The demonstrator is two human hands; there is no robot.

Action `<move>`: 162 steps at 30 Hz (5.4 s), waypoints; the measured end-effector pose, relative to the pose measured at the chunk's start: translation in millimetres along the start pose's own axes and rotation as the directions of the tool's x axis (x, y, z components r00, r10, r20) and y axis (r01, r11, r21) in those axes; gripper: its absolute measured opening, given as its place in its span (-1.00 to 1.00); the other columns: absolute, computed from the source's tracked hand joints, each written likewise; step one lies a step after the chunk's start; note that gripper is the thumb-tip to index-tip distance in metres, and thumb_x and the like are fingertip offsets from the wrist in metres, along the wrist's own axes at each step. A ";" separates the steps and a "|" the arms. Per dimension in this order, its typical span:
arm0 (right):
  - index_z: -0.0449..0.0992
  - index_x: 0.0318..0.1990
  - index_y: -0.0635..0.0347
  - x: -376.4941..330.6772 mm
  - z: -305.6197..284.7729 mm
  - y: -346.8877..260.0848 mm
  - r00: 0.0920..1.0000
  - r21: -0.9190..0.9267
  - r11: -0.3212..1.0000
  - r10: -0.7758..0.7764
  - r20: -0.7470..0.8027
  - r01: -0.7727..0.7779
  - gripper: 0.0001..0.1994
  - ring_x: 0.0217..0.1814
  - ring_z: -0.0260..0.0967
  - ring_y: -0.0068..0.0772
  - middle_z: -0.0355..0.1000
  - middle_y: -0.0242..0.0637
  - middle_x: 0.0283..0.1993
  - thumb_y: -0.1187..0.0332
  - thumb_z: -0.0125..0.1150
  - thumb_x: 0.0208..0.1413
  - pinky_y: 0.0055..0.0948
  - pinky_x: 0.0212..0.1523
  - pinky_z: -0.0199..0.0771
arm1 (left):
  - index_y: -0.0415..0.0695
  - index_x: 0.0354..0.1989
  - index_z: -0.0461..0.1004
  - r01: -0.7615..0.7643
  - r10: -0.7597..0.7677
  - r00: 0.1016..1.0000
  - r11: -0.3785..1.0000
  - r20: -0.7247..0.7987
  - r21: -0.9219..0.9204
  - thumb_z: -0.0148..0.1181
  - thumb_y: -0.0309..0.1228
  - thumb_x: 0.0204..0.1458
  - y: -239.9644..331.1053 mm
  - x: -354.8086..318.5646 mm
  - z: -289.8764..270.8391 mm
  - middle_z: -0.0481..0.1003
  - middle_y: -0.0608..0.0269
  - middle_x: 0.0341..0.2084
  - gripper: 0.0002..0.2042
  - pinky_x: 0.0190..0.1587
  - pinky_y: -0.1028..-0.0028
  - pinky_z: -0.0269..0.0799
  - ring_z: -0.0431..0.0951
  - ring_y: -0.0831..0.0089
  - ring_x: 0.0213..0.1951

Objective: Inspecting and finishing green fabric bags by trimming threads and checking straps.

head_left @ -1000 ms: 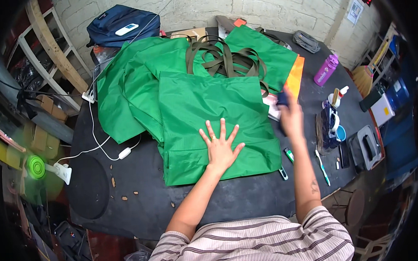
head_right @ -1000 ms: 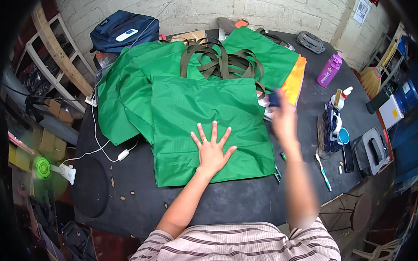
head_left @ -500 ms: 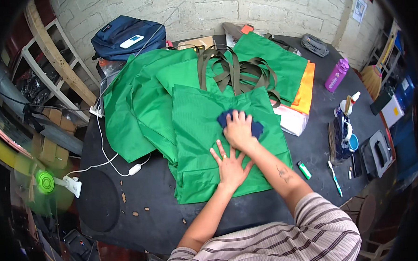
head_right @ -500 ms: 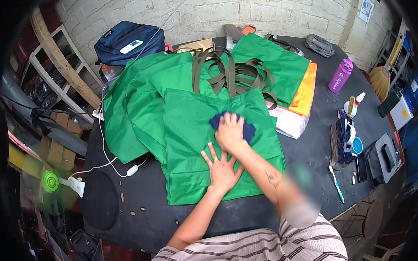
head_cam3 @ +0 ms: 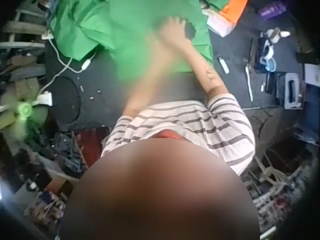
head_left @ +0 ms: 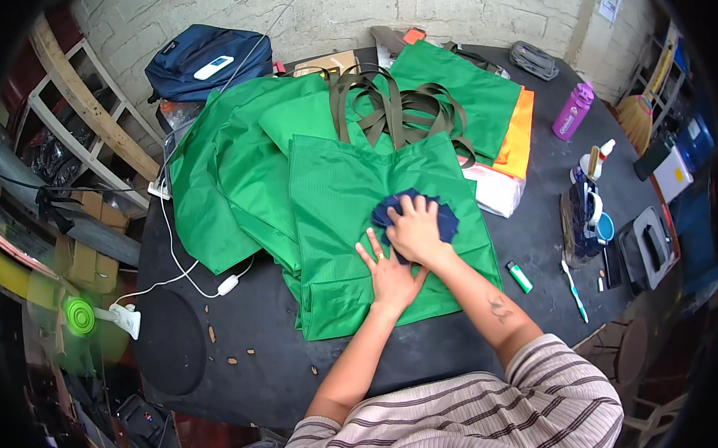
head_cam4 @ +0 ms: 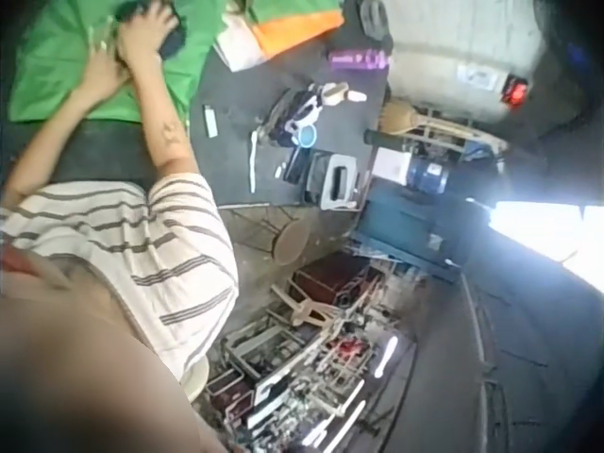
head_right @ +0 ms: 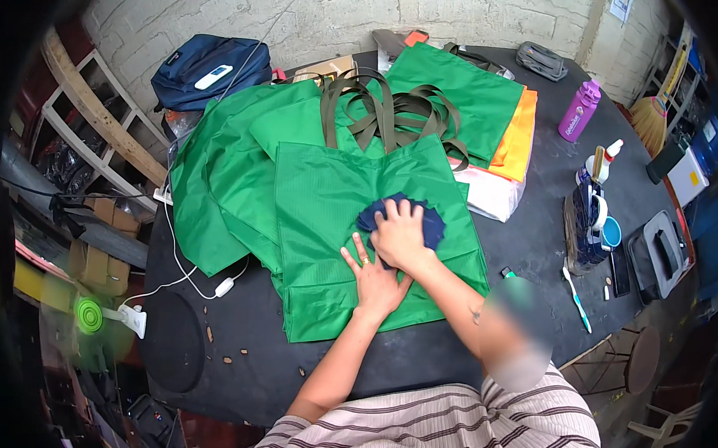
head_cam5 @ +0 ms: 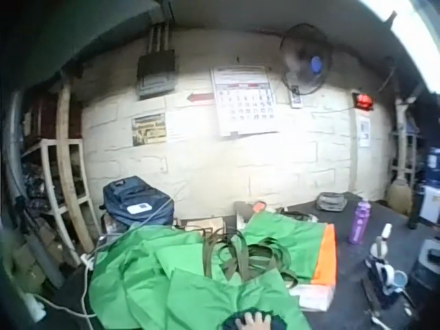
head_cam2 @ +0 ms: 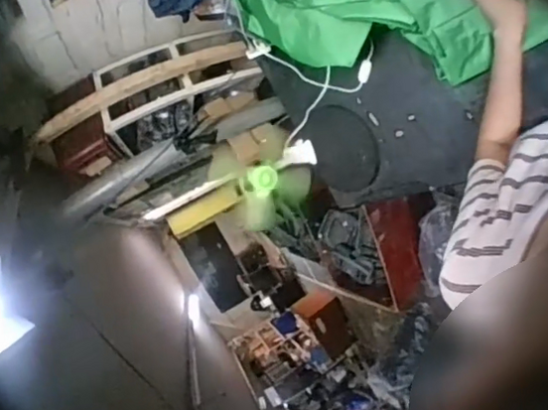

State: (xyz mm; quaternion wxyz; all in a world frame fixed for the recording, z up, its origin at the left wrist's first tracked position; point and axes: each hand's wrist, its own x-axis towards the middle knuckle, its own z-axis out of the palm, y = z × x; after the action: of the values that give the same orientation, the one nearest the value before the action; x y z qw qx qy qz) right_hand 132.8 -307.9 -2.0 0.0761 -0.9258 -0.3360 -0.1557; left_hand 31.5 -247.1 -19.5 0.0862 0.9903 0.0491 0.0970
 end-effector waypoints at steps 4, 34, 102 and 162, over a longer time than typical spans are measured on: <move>0.49 0.05 0.10 -47.8 -29.3 20.0 0.986 -0.023 0.992 0.123 -0.111 -0.126 -0.56 0.05 0.17 -0.09 0.27 -0.27 0.14 0.18 0.10 -0.01 -0.05 0.00 0.15 | 0.22 0.24 0.31 -0.016 0.011 0.997 0.998 0.079 0.064 0.13 0.07 -0.04 1.1 -0.5 -2.6 -0.11 -0.02 0.39 -0.39 0.23 -0.42 -0.49 -0.34 -0.37 0.35; 0.53 0.04 0.10 -35.0 -84.3 127.0 0.706 -0.377 0.823 0.562 0.431 -0.425 -0.60 0.30 0.16 -0.04 0.29 -0.14 0.22 0.20 -0.06 0.11 -0.01 0.20 0.09 | 0.36 0.34 0.12 -0.065 0.064 0.990 0.998 -0.129 -0.006 -0.19 0.21 0.12 2.8 -1.9 12.6 -0.17 0.05 0.41 -0.40 0.22 -0.41 -0.55 -0.35 -0.35 0.36; 0.00 0.39 -0.17 174.3 38.3 187.6 0.920 -0.168 0.926 0.362 0.148 -0.337 -0.37 0.40 -0.05 0.19 0.09 0.00 0.33 -0.10 -0.10 0.21 0.50 0.23 -0.14 | -0.11 -0.35 0.65 -0.099 0.023 0.975 0.934 0.220 0.342 -0.15 0.18 0.10 -33.8 188.8 -25.1 0.59 0.05 -0.28 -0.40 0.07 0.10 0.08 0.46 0.14 -0.03; 0.42 0.04 0.15 -45.4 -103.2 -17.0 0.959 0.978 -0.150 0.219 0.178 -0.147 -0.57 -0.49 0.16 -0.80 0.35 -0.45 -0.17 0.31 0.37 0.00 -0.76 -0.56 0.08 | -0.21 -0.18 0.51 -0.209 0.051 0.974 0.584 -0.222 -0.784 0.32 -0.57 -0.10 -25.4 5.5 -137.5 0.36 0.25 -0.32 -0.74 -0.40 0.54 0.41 0.43 0.56 -0.43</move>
State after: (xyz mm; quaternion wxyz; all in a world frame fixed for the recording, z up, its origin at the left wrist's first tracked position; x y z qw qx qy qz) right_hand 64.4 -347.5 80.2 0.7695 -0.5897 -0.2031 0.1374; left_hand 7.2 -199.5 109.8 0.5107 0.8332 -0.0653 0.2017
